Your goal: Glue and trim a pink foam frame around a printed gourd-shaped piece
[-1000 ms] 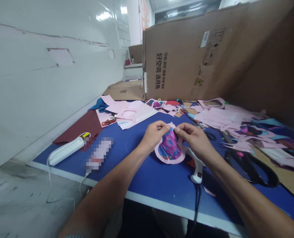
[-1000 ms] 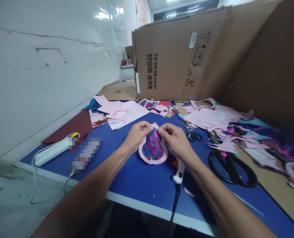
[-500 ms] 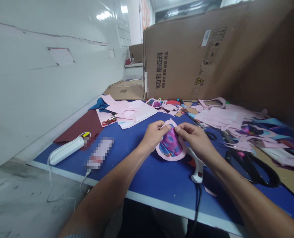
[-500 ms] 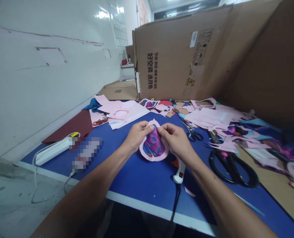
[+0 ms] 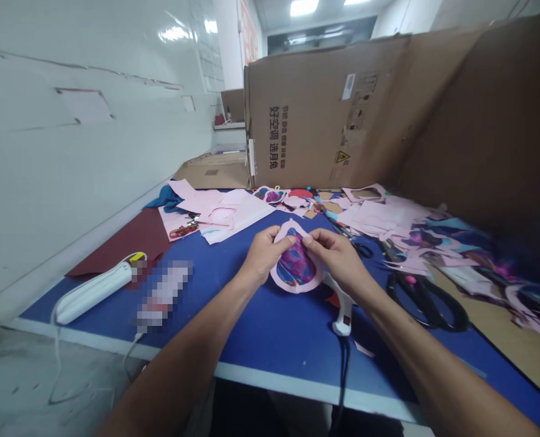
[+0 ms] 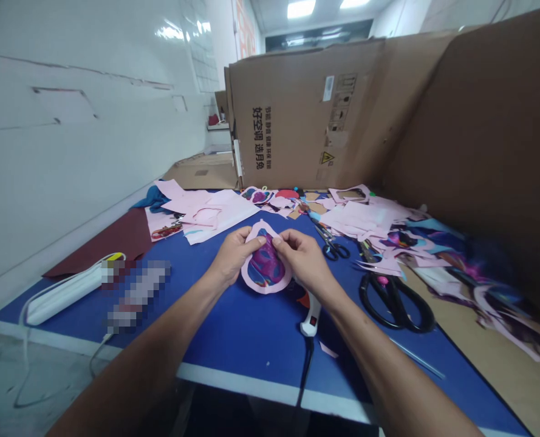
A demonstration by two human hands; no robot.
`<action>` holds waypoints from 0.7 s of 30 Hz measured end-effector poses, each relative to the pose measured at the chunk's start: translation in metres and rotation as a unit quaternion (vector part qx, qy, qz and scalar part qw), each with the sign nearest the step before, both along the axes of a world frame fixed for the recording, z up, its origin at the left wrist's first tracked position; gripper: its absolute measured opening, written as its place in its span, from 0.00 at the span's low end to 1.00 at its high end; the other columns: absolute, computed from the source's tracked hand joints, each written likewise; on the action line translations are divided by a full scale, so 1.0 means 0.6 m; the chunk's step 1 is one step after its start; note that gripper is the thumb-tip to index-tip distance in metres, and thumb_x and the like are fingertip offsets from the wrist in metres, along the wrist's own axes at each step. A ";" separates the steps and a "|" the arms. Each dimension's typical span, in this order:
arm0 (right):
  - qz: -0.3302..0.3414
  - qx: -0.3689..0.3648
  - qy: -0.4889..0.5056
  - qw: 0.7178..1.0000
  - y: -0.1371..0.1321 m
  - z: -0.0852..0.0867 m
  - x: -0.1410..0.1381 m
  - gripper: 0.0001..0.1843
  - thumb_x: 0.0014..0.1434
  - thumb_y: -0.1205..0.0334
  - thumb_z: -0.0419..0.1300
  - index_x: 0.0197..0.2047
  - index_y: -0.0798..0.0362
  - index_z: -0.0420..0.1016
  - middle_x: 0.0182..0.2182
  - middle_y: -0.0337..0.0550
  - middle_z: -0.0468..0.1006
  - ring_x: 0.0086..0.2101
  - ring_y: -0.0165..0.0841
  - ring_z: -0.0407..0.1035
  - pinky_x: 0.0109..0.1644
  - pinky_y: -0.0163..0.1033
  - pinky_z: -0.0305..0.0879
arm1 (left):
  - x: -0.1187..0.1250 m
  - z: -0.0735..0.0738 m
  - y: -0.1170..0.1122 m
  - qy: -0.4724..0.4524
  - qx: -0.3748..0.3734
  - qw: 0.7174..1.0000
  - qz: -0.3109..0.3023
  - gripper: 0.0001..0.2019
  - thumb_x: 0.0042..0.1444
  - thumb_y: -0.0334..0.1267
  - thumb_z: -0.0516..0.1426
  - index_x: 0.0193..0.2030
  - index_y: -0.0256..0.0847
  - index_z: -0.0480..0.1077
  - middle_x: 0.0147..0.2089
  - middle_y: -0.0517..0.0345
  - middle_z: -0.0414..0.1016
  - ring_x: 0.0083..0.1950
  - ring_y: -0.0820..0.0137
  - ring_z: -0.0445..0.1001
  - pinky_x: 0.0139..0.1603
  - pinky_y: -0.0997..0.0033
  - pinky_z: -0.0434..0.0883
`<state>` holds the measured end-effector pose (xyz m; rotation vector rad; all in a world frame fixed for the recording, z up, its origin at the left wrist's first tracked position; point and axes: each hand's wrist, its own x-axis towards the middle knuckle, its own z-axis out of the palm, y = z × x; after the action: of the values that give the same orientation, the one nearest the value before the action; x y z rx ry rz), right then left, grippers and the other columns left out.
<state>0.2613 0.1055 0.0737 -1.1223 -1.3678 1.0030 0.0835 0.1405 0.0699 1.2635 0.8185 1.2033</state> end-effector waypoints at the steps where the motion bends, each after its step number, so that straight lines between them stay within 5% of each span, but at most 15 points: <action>1: 0.002 -0.001 0.000 1.000 0.000 -0.001 0.000 0.28 0.56 0.33 0.72 0.32 0.51 0.75 0.25 0.36 0.71 0.27 0.31 0.60 0.31 0.39 0.56 | 0.000 0.000 0.000 -0.005 -0.001 1.000 -0.001 0.15 0.49 0.45 0.72 0.36 0.39 0.76 0.33 0.61 0.77 0.32 0.73 0.70 0.37 0.71 0.67; 21: 0.037 -0.021 -0.016 0.999 -0.009 0.004 -0.002 0.30 0.53 0.30 0.74 0.32 0.50 0.77 0.26 0.37 0.73 0.27 0.32 0.63 0.30 0.38 0.59 | -0.001 0.000 0.004 -0.052 0.004 0.998 0.047 0.21 0.50 0.50 0.74 0.28 0.41 0.69 0.28 0.64 0.70 0.30 0.75 0.66 0.35 0.72 0.65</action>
<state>0.2600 0.1001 0.0762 -1.1294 -1.4288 1.0757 0.0827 0.1432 0.0696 1.1696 0.8033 1.3380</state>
